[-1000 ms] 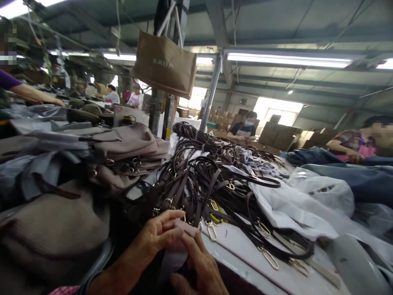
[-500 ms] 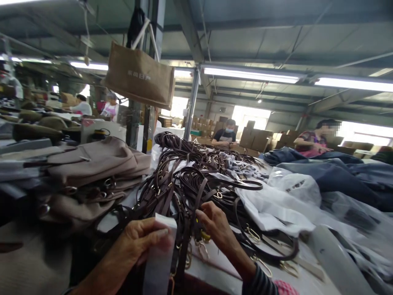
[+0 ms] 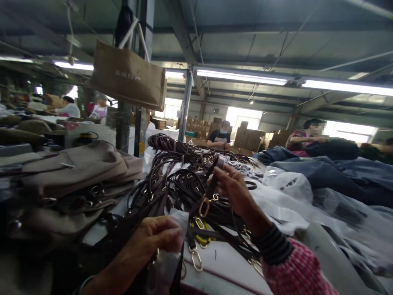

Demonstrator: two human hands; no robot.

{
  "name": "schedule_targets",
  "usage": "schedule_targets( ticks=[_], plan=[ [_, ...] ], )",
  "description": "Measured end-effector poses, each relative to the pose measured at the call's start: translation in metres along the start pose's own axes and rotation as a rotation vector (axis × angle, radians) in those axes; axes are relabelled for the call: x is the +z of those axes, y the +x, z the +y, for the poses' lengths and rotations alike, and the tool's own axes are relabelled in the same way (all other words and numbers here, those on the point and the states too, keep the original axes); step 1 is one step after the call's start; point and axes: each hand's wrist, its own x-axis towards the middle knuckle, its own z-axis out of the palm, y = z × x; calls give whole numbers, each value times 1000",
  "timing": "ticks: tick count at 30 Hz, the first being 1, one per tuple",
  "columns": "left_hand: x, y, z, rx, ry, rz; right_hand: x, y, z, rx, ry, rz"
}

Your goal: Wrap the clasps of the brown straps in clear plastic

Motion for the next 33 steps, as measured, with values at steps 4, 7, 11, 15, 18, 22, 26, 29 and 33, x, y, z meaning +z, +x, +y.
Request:
schedule_targets(
  ticks=[4, 7, 11, 15, 18, 22, 26, 29, 33],
  plan=[
    [19, 10, -5, 88, 29, 35, 10, 10, -47, -90, -42, -58],
    [26, 12, -8, 135, -6, 51, 23, 8, -58, -154, -58, -72],
    [22, 5, -6, 91, -47, 90, 34, 3, -55, -168, -55, -55],
    [17, -3, 2, 83, -32, 138, 41, -1, -45, -140, -45, -82],
    [16, -6, 7, 103, -50, 170, 44, -3, -41, -136, -34, -94],
    [14, -5, 6, 146, 2, 220, 49, -5, -43, -138, -7, -93],
    [14, -3, 5, 218, -9, 213, 55, -9, -48, -164, -4, -95],
    [14, -4, 5, 241, -33, 226, 58, -12, -47, -189, -38, -95],
    [16, -6, 5, 267, -53, 239, 58, -13, -43, -195, -52, -98]
  ],
)
